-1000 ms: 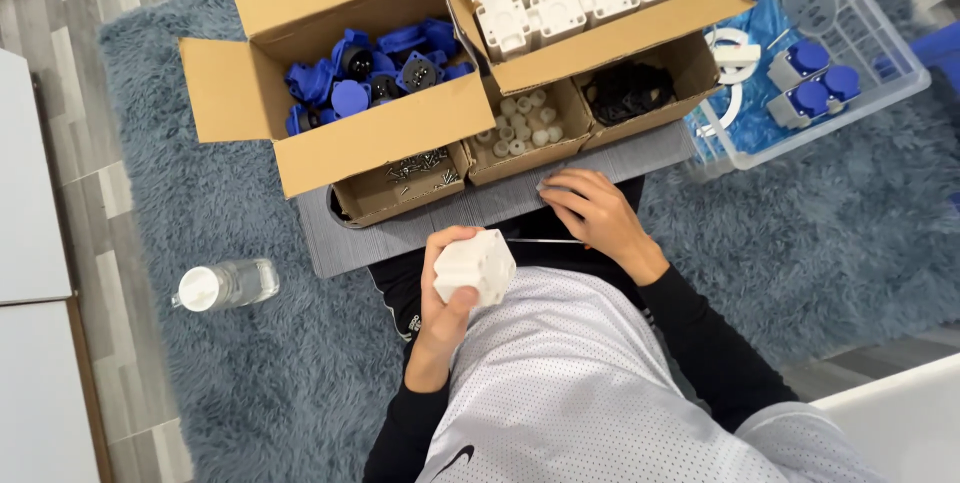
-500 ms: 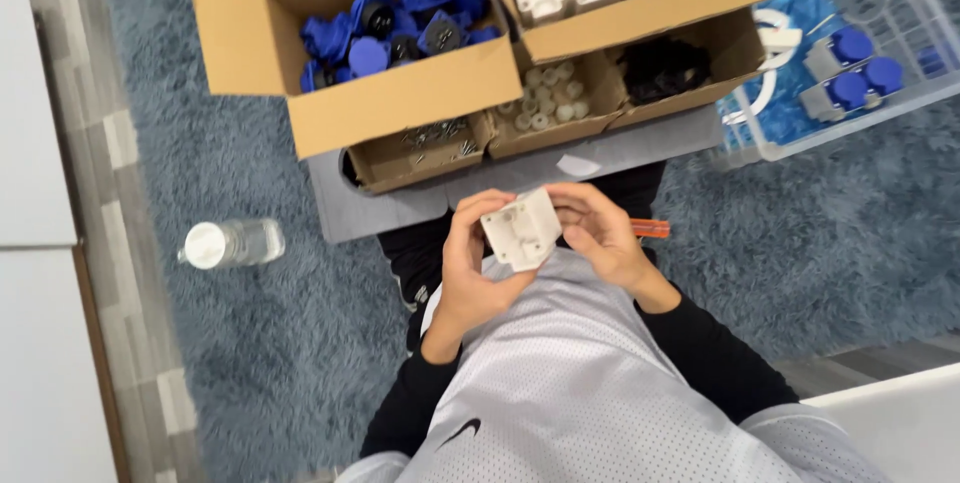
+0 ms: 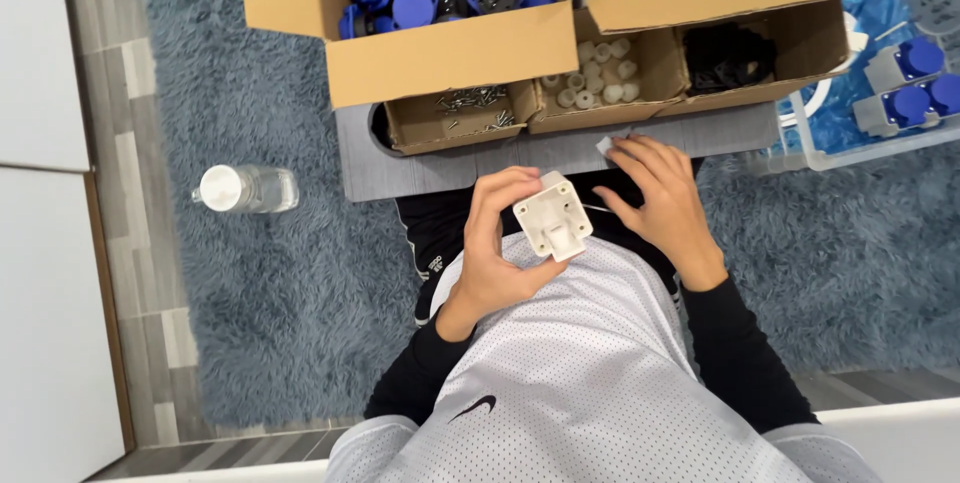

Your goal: Assembling electrical wall outlets by fitting components into housings and using a screwdriver

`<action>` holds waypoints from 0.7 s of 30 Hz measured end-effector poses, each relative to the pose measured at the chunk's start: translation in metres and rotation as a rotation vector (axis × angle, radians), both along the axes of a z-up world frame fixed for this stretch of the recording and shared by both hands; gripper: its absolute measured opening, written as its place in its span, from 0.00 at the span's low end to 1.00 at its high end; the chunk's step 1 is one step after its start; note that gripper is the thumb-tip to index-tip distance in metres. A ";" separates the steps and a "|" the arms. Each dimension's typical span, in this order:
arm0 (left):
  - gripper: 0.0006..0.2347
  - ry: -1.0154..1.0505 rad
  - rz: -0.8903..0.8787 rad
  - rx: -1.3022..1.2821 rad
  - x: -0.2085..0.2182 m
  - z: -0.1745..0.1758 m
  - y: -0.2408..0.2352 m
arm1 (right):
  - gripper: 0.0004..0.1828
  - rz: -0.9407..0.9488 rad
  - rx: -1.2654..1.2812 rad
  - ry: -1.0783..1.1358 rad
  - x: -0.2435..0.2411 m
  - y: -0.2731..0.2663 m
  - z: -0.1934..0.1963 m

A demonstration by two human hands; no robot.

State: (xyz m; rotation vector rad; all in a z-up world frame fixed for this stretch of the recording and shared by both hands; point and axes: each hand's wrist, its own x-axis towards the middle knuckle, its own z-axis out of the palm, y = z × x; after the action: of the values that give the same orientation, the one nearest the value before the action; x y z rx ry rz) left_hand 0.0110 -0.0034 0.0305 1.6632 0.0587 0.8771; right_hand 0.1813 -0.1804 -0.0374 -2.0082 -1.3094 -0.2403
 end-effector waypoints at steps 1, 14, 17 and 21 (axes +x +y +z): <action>0.30 -0.002 -0.007 -0.023 -0.001 -0.002 0.000 | 0.23 -0.023 0.010 -0.025 0.000 -0.001 -0.006; 0.28 -0.042 -0.054 -0.067 -0.002 0.001 -0.001 | 0.09 0.070 0.458 0.557 -0.008 -0.006 0.015; 0.28 -0.057 -0.071 -0.084 -0.002 -0.001 -0.002 | 0.06 0.136 0.585 0.644 -0.011 -0.008 0.027; 0.29 -0.050 -0.090 -0.096 -0.003 -0.002 -0.002 | 0.07 0.222 0.605 0.658 -0.022 -0.011 0.044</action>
State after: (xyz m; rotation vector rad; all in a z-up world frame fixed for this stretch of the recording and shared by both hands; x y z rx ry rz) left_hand 0.0078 -0.0059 0.0286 1.5424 -0.0081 0.8347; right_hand 0.1589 -0.1910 0.0070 -1.2557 -0.8774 0.1190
